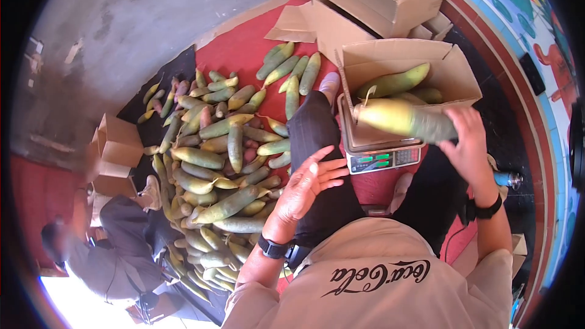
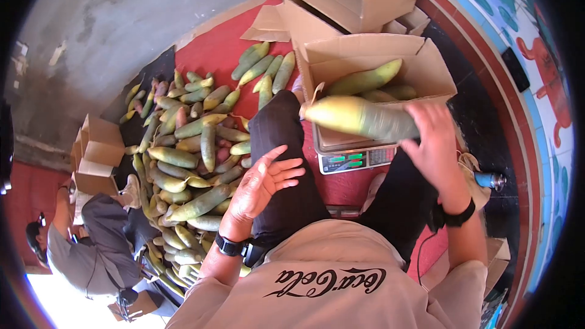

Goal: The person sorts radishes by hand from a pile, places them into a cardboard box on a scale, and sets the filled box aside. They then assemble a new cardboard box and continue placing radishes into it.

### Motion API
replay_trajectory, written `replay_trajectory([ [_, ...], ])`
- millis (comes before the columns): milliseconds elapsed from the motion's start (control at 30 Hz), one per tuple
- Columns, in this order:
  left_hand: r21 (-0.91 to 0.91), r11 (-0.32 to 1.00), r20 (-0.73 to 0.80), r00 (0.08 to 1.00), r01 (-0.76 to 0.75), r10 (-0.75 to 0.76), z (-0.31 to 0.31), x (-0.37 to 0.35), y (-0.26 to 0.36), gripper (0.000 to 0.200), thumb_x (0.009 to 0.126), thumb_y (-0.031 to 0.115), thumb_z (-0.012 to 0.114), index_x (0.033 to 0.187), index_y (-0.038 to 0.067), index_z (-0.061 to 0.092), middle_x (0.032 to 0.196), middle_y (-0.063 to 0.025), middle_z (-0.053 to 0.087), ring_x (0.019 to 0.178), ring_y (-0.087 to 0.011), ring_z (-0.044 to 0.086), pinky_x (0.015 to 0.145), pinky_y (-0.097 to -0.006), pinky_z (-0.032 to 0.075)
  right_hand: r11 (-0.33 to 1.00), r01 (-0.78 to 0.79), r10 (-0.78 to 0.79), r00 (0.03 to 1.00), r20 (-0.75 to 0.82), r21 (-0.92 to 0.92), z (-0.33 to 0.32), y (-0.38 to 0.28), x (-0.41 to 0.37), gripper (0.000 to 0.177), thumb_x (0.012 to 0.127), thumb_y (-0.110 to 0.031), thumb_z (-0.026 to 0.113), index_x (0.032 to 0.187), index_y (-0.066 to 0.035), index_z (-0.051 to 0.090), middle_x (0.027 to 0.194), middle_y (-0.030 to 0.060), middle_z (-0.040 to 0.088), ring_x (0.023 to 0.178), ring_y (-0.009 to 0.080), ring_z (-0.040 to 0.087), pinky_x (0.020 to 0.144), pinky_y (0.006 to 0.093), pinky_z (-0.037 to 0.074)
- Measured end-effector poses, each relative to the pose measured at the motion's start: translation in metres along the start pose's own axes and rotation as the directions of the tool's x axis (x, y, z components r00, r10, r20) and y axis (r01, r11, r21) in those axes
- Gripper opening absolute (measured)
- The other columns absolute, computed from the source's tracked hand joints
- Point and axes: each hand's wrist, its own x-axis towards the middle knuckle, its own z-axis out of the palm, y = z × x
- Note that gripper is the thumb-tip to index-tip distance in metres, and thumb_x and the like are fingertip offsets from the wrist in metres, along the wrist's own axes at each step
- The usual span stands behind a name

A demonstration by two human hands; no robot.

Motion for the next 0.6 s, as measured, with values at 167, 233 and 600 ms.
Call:
replay_trajectory([
  [167,-0.163,0.987,-0.167,0.985,0.013,-0.041,-0.021,0.009,-0.024,0.054,0.098,0.038,0.043,0.134,-0.002,0.037,0.117,-0.0228,0.058,0.112,-0.0351,0.056,0.092,-0.0431,0.047,0.98,-0.115,0.128,0.989,0.07,-0.159,0.009,0.073,0.027,0.052,0.057,-0.011,0.077,0.106,-0.001,0.058,0.096,0.016,0.06,0.093,0.0348,0.055,0.085,0.0413,0.043],
  [233,-0.142,0.99,-0.186,0.981,0.02,-0.046,-0.018,0.011,-0.023,0.053,0.098,0.037,0.043,0.133,-0.002,0.038,0.114,-0.0221,0.06,0.11,-0.0351,0.057,0.089,-0.0425,0.048,0.974,-0.119,0.144,0.982,0.119,-0.192,0.016,0.09,0.037,0.051,0.058,-0.012,0.077,0.104,-0.001,0.059,0.094,0.0157,0.06,0.093,0.0343,0.056,0.086,0.0414,0.043],
  [600,-0.067,0.998,-0.218,0.975,0.018,-0.033,-0.014,0.013,-0.023,0.05,0.098,0.035,0.042,0.131,-0.003,0.04,0.11,-0.022,0.062,0.106,-0.0352,0.06,0.085,-0.041,0.051,0.999,0.021,-0.017,0.988,0.157,-0.025,0.046,0.122,0.052,0.024,0.069,-0.004,0.068,0.093,-0.005,0.062,0.094,0.0096,0.062,0.096,0.0295,0.055,0.093,0.0396,0.04],
])
